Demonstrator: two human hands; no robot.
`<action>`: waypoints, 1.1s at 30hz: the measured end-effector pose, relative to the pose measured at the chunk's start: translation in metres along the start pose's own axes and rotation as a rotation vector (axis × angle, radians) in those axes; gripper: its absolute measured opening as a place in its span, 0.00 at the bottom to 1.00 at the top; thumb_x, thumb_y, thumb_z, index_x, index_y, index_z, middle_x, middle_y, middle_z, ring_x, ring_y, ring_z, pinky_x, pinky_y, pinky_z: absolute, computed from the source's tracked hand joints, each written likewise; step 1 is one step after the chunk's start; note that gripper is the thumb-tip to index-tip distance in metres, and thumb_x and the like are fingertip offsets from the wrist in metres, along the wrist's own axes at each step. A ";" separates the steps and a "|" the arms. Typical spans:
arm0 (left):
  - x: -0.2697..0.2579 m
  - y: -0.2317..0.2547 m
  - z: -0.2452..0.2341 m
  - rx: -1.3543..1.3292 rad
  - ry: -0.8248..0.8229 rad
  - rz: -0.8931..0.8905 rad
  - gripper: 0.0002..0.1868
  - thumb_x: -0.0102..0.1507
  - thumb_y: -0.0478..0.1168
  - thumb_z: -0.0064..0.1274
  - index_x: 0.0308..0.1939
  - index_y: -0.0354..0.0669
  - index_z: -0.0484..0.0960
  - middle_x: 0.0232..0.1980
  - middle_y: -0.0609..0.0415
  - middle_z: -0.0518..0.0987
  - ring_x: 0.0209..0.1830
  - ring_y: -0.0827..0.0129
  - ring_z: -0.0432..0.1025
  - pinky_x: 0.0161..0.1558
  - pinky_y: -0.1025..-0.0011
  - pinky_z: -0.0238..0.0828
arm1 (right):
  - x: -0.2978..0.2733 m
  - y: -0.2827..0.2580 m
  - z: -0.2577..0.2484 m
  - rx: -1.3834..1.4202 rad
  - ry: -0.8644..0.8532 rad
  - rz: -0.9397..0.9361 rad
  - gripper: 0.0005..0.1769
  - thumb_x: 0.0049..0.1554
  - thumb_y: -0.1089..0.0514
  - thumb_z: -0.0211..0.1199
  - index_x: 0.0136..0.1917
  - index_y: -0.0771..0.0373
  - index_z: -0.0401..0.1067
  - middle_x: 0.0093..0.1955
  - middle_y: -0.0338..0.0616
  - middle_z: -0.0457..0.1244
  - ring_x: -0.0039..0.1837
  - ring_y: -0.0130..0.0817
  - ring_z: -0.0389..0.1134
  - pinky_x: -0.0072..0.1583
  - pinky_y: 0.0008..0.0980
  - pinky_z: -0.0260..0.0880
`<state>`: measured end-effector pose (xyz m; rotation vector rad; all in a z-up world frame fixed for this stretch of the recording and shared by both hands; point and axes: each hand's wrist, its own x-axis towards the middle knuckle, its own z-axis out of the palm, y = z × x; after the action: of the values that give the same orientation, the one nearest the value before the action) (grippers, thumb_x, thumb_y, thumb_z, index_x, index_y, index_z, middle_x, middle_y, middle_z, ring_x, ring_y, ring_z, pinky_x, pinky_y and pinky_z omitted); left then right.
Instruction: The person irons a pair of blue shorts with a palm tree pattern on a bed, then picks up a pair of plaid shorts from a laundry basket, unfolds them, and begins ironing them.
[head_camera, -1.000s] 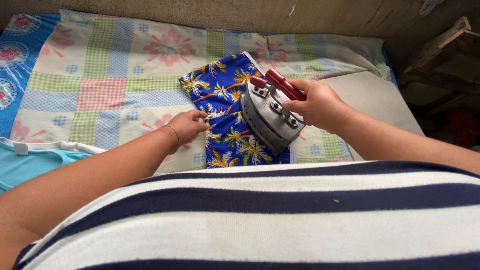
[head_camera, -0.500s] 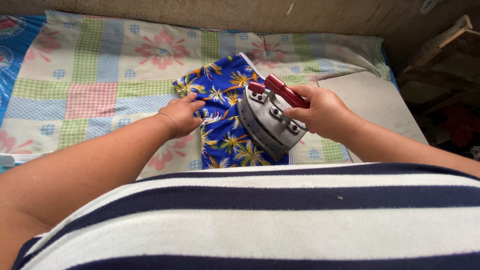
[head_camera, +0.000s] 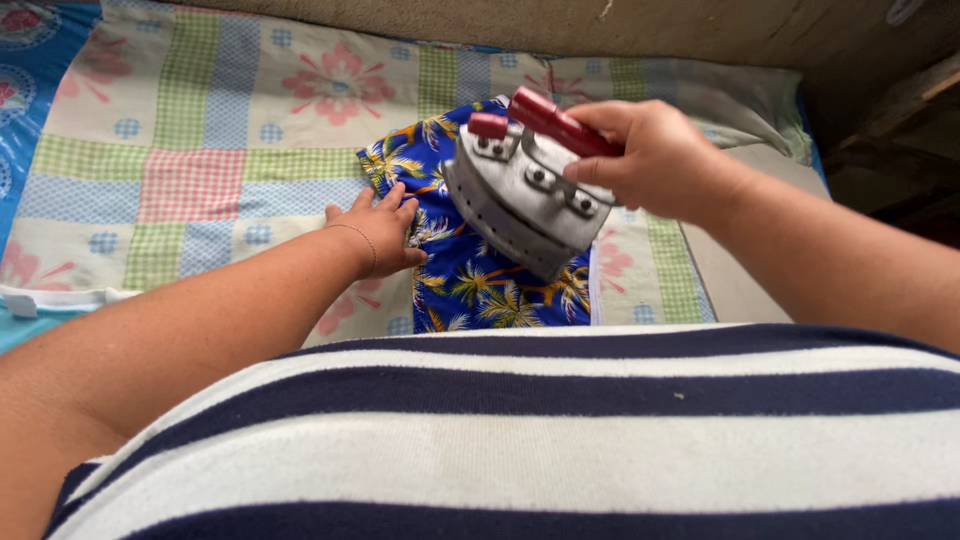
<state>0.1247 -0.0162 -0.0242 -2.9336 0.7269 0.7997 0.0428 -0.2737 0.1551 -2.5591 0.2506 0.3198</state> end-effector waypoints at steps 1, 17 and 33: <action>-0.001 0.000 0.001 -0.008 -0.001 -0.001 0.50 0.62 0.68 0.51 0.81 0.60 0.45 0.86 0.61 0.36 0.85 0.50 0.36 0.73 0.30 0.43 | 0.007 -0.001 -0.002 0.011 0.007 -0.034 0.32 0.54 0.56 0.69 0.72 0.48 0.69 0.43 0.40 0.70 0.33 0.28 0.62 0.37 0.32 0.68; -0.010 0.000 0.000 -0.045 0.015 -0.047 0.53 0.62 0.67 0.53 0.82 0.55 0.43 0.86 0.59 0.36 0.84 0.52 0.36 0.73 0.35 0.45 | 0.068 0.008 -0.006 -0.044 0.095 -0.321 0.34 0.56 0.57 0.70 0.75 0.51 0.67 0.47 0.44 0.70 0.36 0.27 0.65 0.41 0.31 0.73; 0.015 -0.024 -0.009 -0.122 0.090 -0.105 0.50 0.62 0.66 0.54 0.81 0.62 0.46 0.86 0.60 0.40 0.84 0.51 0.39 0.72 0.32 0.45 | 0.084 0.002 -0.007 -0.334 -0.068 -0.327 0.38 0.53 0.52 0.72 0.75 0.45 0.66 0.55 0.44 0.71 0.46 0.38 0.74 0.52 0.37 0.76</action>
<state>0.1512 -0.0021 -0.0266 -3.1042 0.5414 0.7329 0.1234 -0.2886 0.1368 -2.8488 -0.2690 0.3458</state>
